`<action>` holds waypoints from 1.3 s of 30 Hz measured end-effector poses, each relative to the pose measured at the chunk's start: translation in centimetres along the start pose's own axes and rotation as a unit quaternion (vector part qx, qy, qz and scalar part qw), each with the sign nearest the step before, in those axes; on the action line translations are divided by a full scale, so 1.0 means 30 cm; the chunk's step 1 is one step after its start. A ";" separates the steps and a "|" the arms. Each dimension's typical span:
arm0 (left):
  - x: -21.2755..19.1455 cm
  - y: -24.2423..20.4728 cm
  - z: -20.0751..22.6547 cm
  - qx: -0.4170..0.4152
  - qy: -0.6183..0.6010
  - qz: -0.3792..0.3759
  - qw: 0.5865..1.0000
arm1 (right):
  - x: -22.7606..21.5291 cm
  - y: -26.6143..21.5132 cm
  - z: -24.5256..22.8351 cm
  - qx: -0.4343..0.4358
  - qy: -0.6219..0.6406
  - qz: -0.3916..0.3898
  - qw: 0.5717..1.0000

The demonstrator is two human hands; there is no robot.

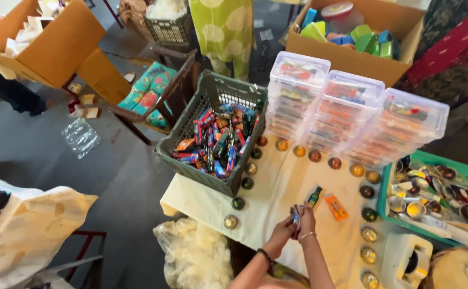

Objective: The person arranges small snack packets on a table, then places them into a clear plastic bag. They seal the bag and place it into a stack of similar containers.

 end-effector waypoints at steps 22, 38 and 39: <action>-0.106 0.198 0.077 0.043 0.013 0.048 0.998 | 0.304 -0.064 -0.128 0.074 0.075 -0.138 0.985; 0.082 0.222 0.082 0.018 0.062 -0.045 0.997 | -0.005 0.267 -0.233 -0.085 0.050 -0.051 0.994; 0.097 0.202 0.058 -0.020 0.026 -0.060 0.998 | -0.025 0.303 -0.207 -0.053 0.079 -0.086 0.992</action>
Point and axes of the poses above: each hand's wrist, its own y-axis towards the middle knuckle, its own x-axis out of the palm, z = x × y, the point moved 9 cm from there along y, towards the middle knuckle, and after that the axes turned 3 degrees about y, right-handed, at the moved point
